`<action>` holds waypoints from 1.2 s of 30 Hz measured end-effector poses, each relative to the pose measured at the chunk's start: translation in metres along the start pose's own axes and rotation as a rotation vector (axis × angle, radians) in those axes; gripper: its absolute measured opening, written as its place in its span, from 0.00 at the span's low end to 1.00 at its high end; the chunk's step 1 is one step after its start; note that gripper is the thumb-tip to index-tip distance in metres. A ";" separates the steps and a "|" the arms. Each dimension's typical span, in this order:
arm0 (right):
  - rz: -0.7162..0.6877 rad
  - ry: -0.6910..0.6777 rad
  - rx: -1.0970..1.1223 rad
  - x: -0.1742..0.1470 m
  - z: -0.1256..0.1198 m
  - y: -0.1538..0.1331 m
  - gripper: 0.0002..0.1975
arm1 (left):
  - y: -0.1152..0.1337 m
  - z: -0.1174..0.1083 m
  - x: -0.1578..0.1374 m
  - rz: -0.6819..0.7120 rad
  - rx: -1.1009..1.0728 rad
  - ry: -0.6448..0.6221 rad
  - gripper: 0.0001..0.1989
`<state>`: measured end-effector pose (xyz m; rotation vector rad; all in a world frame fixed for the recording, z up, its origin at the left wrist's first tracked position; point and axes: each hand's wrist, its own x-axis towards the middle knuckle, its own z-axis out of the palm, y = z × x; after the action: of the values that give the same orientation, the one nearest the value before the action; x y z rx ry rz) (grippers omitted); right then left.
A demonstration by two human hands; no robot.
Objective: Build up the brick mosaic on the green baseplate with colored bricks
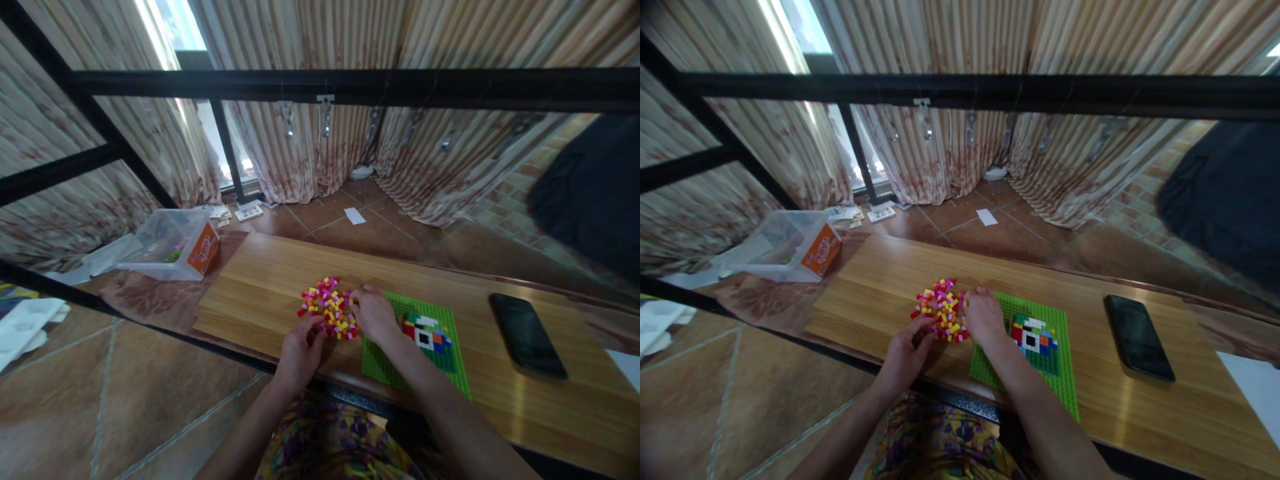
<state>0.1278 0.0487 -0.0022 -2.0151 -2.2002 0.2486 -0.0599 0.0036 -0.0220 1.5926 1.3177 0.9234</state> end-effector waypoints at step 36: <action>0.030 0.004 0.181 -0.021 -0.009 -0.006 0.10 | 0.011 -0.027 -0.004 -0.596 -1.254 -0.114 0.05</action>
<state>0.1258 0.0272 0.0084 -1.9508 -2.0636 0.4303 -0.0810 0.0030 -0.0023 0.2509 0.7310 0.9304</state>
